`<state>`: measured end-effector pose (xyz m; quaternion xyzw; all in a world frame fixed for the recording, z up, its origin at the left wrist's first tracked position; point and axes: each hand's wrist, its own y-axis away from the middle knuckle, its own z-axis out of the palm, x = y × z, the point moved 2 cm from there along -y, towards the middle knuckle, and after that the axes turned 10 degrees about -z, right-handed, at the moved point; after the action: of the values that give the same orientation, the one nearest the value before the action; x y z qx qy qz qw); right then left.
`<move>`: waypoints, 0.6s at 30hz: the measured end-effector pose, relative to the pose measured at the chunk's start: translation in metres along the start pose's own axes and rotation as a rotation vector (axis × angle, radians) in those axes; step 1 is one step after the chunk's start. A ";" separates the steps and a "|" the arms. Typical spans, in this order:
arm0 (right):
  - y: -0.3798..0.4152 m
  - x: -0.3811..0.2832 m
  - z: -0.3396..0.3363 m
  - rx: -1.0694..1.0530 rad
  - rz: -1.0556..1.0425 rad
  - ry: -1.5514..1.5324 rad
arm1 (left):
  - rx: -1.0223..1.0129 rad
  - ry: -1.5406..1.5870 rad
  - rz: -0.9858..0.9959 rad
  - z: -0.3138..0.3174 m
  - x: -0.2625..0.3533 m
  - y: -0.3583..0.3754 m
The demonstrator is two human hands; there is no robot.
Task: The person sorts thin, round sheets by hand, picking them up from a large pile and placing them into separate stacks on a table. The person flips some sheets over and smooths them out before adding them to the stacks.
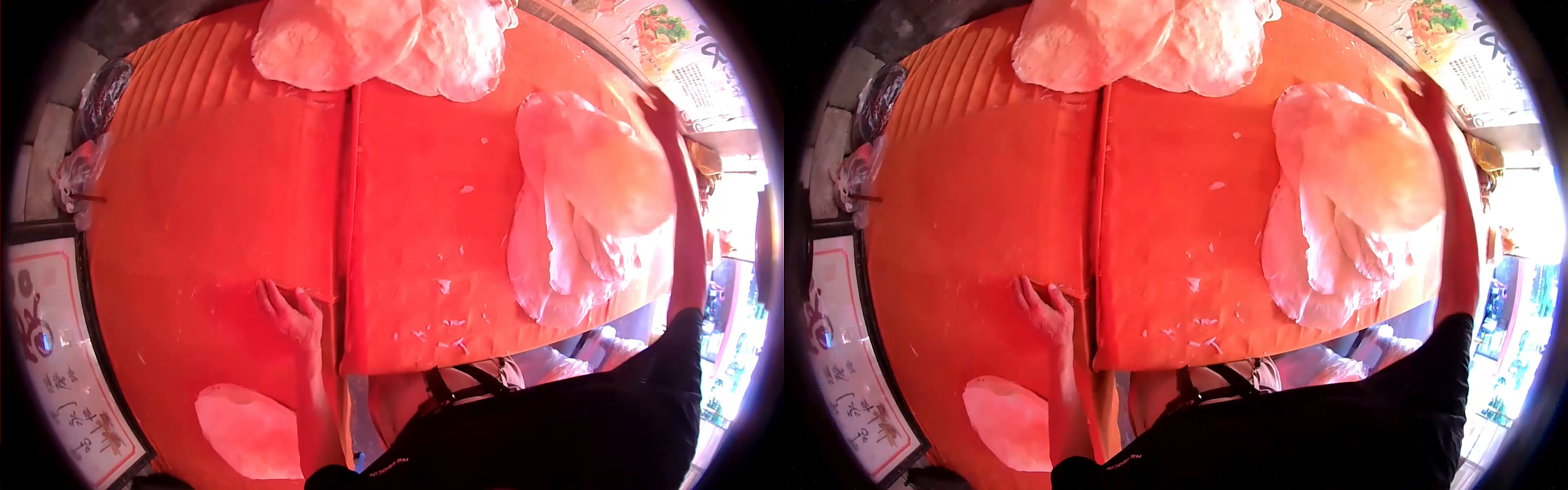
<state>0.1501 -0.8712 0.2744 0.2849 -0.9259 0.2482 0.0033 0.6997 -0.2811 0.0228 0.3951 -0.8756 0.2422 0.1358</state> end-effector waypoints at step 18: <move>-0.121 -0.427 0.259 -0.212 0.591 -1.521 | -0.034 -0.085 -0.016 -0.004 0.008 -0.007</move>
<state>0.6069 -0.8529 0.0393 0.1179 -0.7306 -0.1106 -0.6634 0.6997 -0.2881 0.0320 0.4097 -0.8813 0.2094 0.1073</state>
